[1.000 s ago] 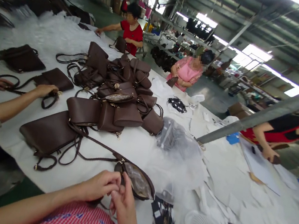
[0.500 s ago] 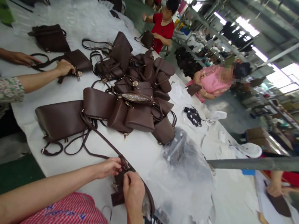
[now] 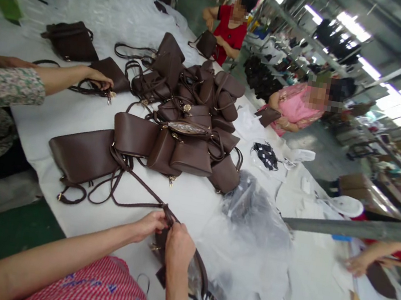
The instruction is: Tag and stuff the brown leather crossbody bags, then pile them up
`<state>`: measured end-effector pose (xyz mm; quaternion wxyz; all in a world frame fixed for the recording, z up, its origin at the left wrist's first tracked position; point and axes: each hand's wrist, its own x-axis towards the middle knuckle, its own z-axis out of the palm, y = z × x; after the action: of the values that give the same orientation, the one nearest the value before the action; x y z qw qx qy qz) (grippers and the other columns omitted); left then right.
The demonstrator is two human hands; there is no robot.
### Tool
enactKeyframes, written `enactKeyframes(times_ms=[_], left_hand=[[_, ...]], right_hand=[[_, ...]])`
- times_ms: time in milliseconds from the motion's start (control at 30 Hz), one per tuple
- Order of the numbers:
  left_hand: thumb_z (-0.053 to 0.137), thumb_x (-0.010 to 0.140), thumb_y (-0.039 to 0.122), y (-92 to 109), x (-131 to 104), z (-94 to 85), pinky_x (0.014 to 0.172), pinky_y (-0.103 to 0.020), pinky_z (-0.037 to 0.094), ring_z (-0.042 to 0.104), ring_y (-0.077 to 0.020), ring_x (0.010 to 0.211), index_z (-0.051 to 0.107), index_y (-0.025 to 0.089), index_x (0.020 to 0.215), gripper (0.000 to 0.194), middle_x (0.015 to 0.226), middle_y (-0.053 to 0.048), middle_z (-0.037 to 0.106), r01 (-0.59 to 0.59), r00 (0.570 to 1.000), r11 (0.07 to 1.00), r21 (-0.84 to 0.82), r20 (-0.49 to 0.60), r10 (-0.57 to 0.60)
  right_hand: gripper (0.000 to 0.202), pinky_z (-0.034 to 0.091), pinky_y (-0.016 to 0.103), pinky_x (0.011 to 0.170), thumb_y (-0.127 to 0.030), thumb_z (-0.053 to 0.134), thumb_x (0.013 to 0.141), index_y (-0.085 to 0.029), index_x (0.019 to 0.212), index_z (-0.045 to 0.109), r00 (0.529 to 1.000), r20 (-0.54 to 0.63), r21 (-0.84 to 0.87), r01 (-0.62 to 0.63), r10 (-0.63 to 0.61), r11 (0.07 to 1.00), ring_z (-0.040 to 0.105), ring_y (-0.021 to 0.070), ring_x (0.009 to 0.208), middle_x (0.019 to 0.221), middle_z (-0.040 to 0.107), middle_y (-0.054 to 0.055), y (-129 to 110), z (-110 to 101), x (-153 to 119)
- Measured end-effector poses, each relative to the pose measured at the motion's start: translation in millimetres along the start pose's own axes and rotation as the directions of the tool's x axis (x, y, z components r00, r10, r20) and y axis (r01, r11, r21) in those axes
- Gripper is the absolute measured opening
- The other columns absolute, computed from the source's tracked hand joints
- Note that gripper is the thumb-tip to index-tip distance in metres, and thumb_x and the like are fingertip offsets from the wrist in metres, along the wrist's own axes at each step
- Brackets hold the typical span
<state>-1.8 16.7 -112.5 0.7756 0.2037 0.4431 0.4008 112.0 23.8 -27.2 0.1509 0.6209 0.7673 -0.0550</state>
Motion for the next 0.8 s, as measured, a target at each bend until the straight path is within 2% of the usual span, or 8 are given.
enactKeyframes(times_ms=[100,167,267,433,533,633,700,800], left_hand=[[0.052,0.062,0.011,-5,7,3.8,0.057,-0.023,0.037,0.049,-0.012,0.06,0.069,0.012,0.086,0.03,0.067,0.0,0.061,-0.129,0.991,0.969,0.213,0.004,0.131],[0.053,0.061,0.01,-7,12,6.4,0.061,-0.025,0.039,0.051,-0.0135,0.063,0.068,0.012,0.074,0.021,0.065,0.001,0.06,-0.179,0.981,0.942,0.282,-0.019,0.192],[0.053,0.062,0.009,-10,15,10.1,0.069,-0.026,0.041,0.053,-0.0154,0.07,0.063,0.014,0.062,0.011,0.067,0.0,0.06,-0.228,0.962,0.905,0.358,-0.062,0.267],[0.049,0.068,0.01,-6,10,12.5,0.065,-0.025,0.04,0.052,-0.0144,0.066,0.059,0.015,0.065,0.012,0.064,0.002,0.056,-0.235,0.945,0.825,0.513,-0.079,0.318],[0.047,0.07,0.009,4,3,7.1,0.06,-0.024,0.035,0.047,-0.0136,0.059,0.053,0.017,0.059,0.014,0.057,0.003,0.05,-0.224,0.943,0.751,0.622,-0.058,0.329],[0.048,0.067,0.007,20,-8,-2.0,0.06,-0.025,0.031,0.042,-0.0135,0.058,0.047,0.018,0.054,0.017,0.056,0.004,0.045,-0.244,0.933,0.658,0.712,-0.012,0.359],[0.049,0.068,0.007,31,-15,-6.9,0.062,-0.026,0.031,0.042,-0.0142,0.063,0.047,0.018,0.057,0.015,0.061,0.003,0.046,-0.277,0.92,0.604,0.747,0.024,0.392],[0.046,0.069,0.005,44,-24,-9.1,0.064,-0.026,0.032,0.044,-0.0149,0.068,0.049,0.018,0.063,0.015,0.069,0.001,0.049,-0.373,0.881,0.47,0.8,0.146,0.449]], right_hand=[[0.023,0.031,0.024,0.05,-0.021,0.045,0.092,-0.019,0.088,0.067,0.997,0.072,-0.03,-0.005,0.007,1.0,0.066,0.0167,0.065,0.081,0.067,0.006,-4,-10,8],[0.023,0.034,0.024,0.051,-0.02,0.045,0.092,-0.019,0.088,0.067,0.995,0.096,-0.033,-0.005,0.008,0.999,0.067,0.0182,0.069,0.083,0.068,0.007,-5,-15,10],[0.022,0.036,0.024,0.053,-0.02,0.045,0.092,-0.018,0.087,0.067,0.994,0.107,-0.022,-0.012,0.014,1.0,0.068,0.0187,0.071,0.084,0.068,0.008,-6,-18,9],[0.023,0.038,0.024,0.056,-0.018,0.044,0.09,-0.017,0.085,0.066,0.998,0.07,0.071,-0.011,0.006,0.997,0.066,0.0178,0.07,0.083,0.068,0.009,1,-12,7],[0.019,0.04,0.024,0.061,-0.013,0.047,0.084,-0.017,0.09,0.064,0.998,0.01,0.295,0.054,-0.059,0.954,0.063,0.0174,0.071,0.076,0.066,0.005,12,-5,7],[0.019,0.042,0.024,0.063,-0.011,0.047,0.08,-0.019,0.091,0.061,0.987,-0.055,0.523,0.157,-0.151,0.838,0.06,0.0161,0.068,0.071,0.062,0.0,20,-2,7],[0.017,0.044,0.024,0.068,-0.012,0.047,0.081,-0.02,0.087,0.061,0.969,-0.123,0.557,0.245,-0.213,0.793,0.059,0.0161,0.073,0.079,0.062,0.002,18,-1,6],[0.02,0.042,0.023,0.07,-0.014,0.046,0.086,-0.021,0.089,0.065,0.952,-0.158,0.482,0.307,-0.264,0.82,0.059,0.0152,0.077,0.086,0.058,0.004,9,-2,6]])
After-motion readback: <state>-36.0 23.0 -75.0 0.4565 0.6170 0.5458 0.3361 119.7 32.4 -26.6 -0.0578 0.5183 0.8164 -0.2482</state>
